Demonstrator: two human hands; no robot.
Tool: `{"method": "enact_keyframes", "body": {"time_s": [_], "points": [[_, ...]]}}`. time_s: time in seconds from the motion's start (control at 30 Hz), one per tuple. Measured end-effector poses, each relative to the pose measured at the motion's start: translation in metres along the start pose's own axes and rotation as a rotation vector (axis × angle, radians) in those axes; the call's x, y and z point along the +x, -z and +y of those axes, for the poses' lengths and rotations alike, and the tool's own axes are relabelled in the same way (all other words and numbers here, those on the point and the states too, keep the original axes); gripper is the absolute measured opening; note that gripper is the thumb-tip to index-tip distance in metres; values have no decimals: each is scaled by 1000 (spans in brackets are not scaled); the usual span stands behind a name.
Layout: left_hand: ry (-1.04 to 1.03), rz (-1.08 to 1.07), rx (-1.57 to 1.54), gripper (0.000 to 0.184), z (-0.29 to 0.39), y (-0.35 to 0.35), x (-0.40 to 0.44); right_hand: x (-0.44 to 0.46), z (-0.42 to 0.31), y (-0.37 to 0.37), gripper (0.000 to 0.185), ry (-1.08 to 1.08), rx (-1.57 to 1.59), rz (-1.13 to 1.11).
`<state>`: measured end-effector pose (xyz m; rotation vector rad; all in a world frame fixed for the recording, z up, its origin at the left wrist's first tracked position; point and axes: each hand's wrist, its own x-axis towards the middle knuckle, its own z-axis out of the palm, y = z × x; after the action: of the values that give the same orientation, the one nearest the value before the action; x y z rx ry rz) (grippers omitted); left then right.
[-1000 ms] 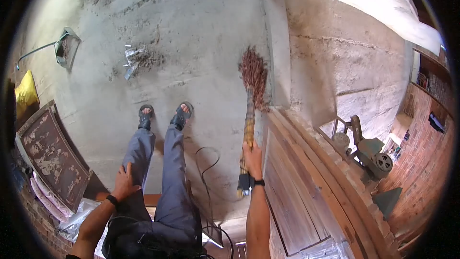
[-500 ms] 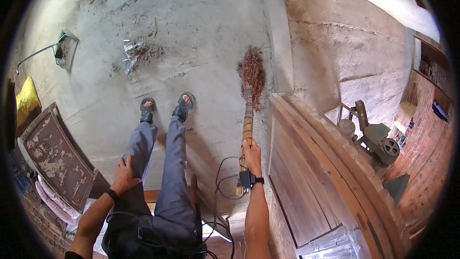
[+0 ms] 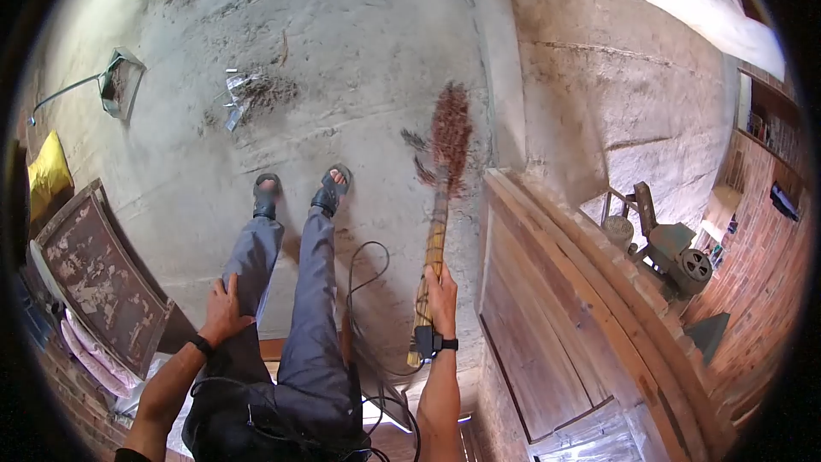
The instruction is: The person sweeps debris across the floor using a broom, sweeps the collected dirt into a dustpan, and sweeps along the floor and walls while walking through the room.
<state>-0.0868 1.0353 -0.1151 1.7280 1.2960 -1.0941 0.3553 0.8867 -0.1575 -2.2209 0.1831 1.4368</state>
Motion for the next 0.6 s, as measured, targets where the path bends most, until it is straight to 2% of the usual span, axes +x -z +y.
{"method": "enact_keyframes", "body": {"time_s": [0.07, 0.13, 0.17, 0.2, 0.27, 0.4, 0.47, 0.53, 0.6], "points": [[12, -18, -12, 119, -2, -3, -1, 3, 12, 1, 30, -59, 23, 58], [24, -24, -20, 119, -7, -6, 3, 47, 37, -2, 34, -151, 283, 74], [24, -12, -18, 120, -8, -10, 4, 74, 42, -16, 35, -177, 264, 183], [19, -8, -13, 120, -9, -12, 1, 78, 30, -30, 35, -206, 199, 124], [15, -4, -6, 121, -12, -12, 2, 66, 21, -51, 34, -224, 237, 28], [-10, 1, 27, 122, -16, -8, 0, 2, 15, -38, 32, -169, 177, -111], [-2, -3, 3, 122, -18, -11, 3, -15, 28, -32, 30, -128, 99, -23], [1, -21, -9, 122, -20, -10, 0, -16, 24, -36, 31, -157, 160, 1], [-1, -59, 9, 122, -19, -6, 1, 13, 38, -45, 31, -219, 385, 93]]}}
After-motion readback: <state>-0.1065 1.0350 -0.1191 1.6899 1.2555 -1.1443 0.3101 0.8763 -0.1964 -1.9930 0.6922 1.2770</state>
